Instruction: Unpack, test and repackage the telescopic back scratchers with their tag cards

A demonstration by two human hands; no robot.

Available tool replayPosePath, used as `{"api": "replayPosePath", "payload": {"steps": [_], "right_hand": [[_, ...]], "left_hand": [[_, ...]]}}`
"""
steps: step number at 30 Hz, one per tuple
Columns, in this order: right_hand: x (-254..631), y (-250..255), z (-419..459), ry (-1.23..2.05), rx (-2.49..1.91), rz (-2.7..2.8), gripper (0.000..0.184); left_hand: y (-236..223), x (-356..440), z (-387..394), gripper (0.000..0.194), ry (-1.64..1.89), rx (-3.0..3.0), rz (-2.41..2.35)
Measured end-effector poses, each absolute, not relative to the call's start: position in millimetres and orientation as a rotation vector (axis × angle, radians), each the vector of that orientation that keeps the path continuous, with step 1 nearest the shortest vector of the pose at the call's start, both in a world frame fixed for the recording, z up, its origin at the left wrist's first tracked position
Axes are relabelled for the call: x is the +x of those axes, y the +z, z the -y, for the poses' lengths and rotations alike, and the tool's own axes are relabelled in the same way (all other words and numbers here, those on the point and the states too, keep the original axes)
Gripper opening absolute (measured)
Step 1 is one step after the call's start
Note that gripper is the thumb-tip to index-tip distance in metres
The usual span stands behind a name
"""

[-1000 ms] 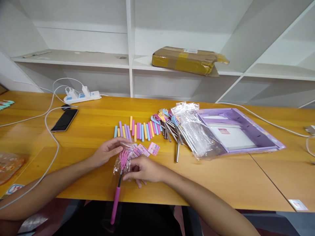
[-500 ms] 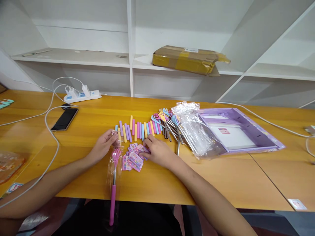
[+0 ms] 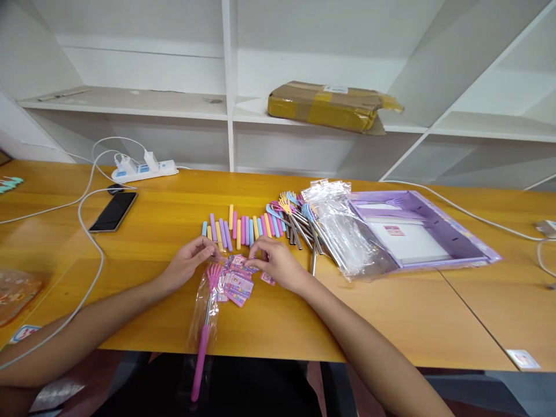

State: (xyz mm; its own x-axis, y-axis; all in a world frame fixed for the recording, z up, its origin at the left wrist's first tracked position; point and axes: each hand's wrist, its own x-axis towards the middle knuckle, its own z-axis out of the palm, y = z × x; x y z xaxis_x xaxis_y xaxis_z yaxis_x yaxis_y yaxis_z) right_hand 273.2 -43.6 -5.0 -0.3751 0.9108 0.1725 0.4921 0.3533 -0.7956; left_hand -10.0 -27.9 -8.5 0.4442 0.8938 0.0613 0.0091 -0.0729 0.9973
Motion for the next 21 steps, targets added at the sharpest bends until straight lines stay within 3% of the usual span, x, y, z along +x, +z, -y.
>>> {"api": "replayPosePath", "payload": {"steps": [9, 16, 21], "right_hand": [[260, 0, 57, 0.892, -0.89, 1.747, 0.035], [240, -1, 75, 0.478, -0.736, 1.869, 0.004], [239, 0, 78, 0.296, -0.744, 1.85, 0.013]], "left_hand": [[-9, -8, 31, 0.038, 0.779, 1.627, -0.834], [-6, -4, 36, 0.031, 0.732, 1.771, -0.791], [-7, -5, 38, 0.031, 0.739, 1.758, -0.791]]}}
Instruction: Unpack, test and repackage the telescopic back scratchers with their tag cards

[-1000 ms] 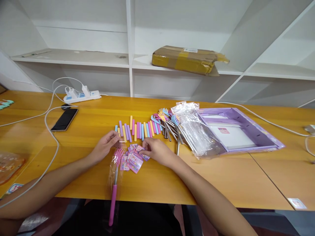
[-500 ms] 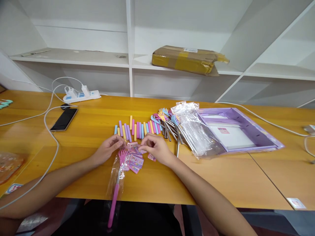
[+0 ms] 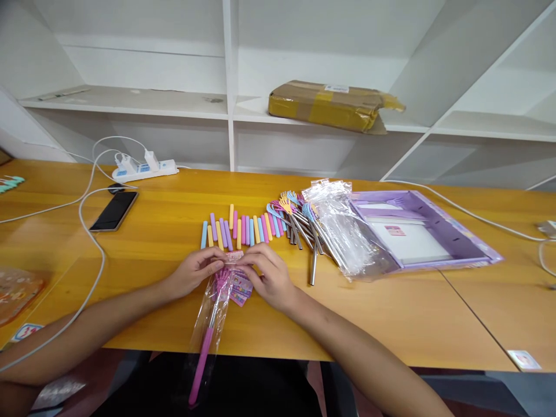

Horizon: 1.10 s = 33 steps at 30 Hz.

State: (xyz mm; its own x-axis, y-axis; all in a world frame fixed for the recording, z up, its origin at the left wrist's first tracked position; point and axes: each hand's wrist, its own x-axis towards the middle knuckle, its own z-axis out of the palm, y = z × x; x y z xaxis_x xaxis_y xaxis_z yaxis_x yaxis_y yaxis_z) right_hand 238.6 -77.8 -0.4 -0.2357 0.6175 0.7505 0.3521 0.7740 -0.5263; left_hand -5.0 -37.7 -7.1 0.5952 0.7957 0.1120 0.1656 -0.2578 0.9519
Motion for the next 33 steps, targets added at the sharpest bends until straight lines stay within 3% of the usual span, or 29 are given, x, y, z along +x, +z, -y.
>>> {"api": "replayPosePath", "payload": {"steps": [7, 15, 22, 29, 33], "right_hand": [[241, 1, 74, 0.296, -0.767, 1.865, 0.017], [244, 2, 71, 0.065, -0.682, 1.969, 0.031], [236, -10, 70, 0.157, -0.726, 1.969, 0.038], [232, -15, 71, 0.268, -0.774, 1.878, 0.024], [234, -8, 69, 0.196, -0.698, 1.976, 0.035]], "left_hand": [[-13, -4, 38, 0.027, 0.745, 1.722, -0.738], [-16, -4, 38, 0.023, 0.767, 1.806, -0.731], [-10, -2, 41, 0.016, 0.8, 1.981, -0.745], [-10, -3, 42, 0.014, 0.824, 1.926, -0.824], [-10, -2, 43, 0.016, 0.807, 1.902, -0.857]]}}
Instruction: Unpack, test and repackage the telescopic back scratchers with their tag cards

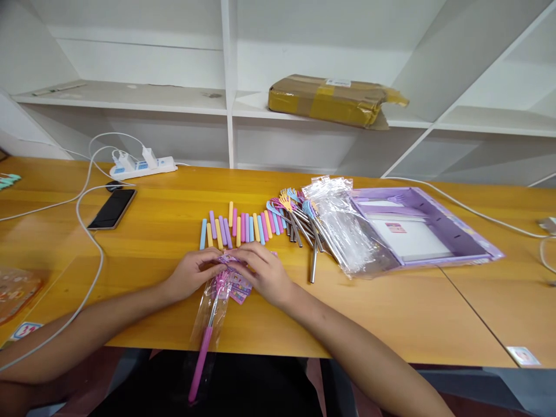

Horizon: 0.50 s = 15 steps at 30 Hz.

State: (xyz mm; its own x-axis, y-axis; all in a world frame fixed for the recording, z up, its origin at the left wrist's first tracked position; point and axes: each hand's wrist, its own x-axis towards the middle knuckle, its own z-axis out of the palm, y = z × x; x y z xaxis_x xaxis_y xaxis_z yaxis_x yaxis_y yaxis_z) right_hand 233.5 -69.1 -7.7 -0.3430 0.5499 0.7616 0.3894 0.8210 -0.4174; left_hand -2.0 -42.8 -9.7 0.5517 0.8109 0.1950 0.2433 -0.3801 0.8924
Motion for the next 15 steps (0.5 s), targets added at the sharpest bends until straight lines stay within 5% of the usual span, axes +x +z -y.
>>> {"api": "replayPosePath", "payload": {"steps": [9, 15], "right_hand": [[234.3, -8.6, 72.5, 0.175, -0.745, 2.262, 0.074], [233.0, -6.7, 74.5, 0.364, -0.853, 2.075, 0.066]], "left_hand": [[-7.1, -1.3, 46.0, 0.022, 0.819, 1.729, -0.897], [-10.1, -1.0, 42.6, 0.03, 0.906, 1.562, -0.834]]}}
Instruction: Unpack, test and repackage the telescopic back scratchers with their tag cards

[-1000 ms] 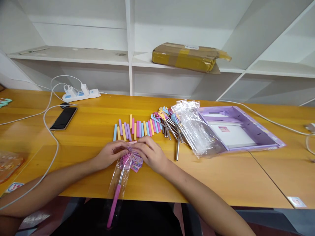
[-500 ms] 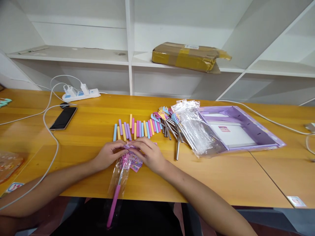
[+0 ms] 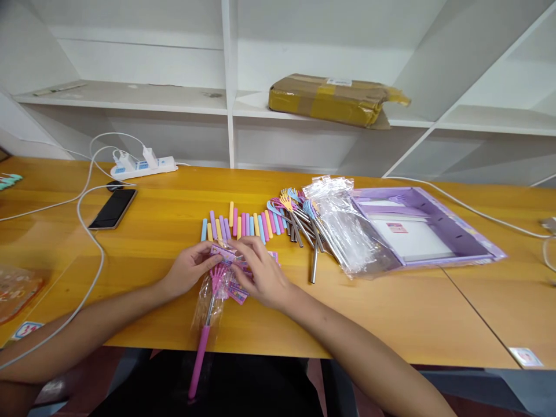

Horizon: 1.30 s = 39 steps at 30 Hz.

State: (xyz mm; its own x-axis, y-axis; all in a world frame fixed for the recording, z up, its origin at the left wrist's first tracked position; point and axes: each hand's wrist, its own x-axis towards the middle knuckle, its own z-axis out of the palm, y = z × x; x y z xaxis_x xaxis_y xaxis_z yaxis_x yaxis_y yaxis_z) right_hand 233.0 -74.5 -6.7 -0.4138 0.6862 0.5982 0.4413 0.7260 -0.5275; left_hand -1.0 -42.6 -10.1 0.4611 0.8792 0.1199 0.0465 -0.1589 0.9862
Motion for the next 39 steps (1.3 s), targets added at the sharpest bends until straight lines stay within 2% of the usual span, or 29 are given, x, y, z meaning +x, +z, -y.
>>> {"api": "replayPosePath", "payload": {"steps": [5, 8, 11, 18, 26, 30, 34, 39], "right_hand": [[234, -7, 71, 0.567, -0.86, 1.923, 0.035], [236, -5, 69, 0.629, -0.849, 1.915, 0.026], [238, -4, 68, 0.68, -0.836, 1.894, 0.031], [238, -4, 71, 0.621, -0.785, 1.881, 0.036], [240, 2, 72, 0.587, -0.831, 1.867, 0.04], [240, 3, 72, 0.551, -0.81, 1.899, 0.04], [240, 5, 71, 0.489, -0.734, 1.985, 0.035], [239, 5, 69, 0.452, -0.615, 2.137, 0.028]], "left_hand": [[-15, -2, 42, 0.057, 0.953, 1.583, -0.816], [-15, -3, 43, 0.047, 0.972, 1.663, -0.838], [-14, -4, 42, 0.032, 0.953, 1.764, -0.836], [-6, -9, 38, 0.025, 0.866, 1.946, -0.82], [5, -15, 36, 0.032, 0.883, 2.261, -0.777], [-3, -12, 37, 0.031, 0.852, 2.073, -0.787], [-13, -10, 35, 0.05, 0.921, 1.703, -0.829], [-11, -10, 35, 0.029, 0.876, 1.67, -0.796]]}}
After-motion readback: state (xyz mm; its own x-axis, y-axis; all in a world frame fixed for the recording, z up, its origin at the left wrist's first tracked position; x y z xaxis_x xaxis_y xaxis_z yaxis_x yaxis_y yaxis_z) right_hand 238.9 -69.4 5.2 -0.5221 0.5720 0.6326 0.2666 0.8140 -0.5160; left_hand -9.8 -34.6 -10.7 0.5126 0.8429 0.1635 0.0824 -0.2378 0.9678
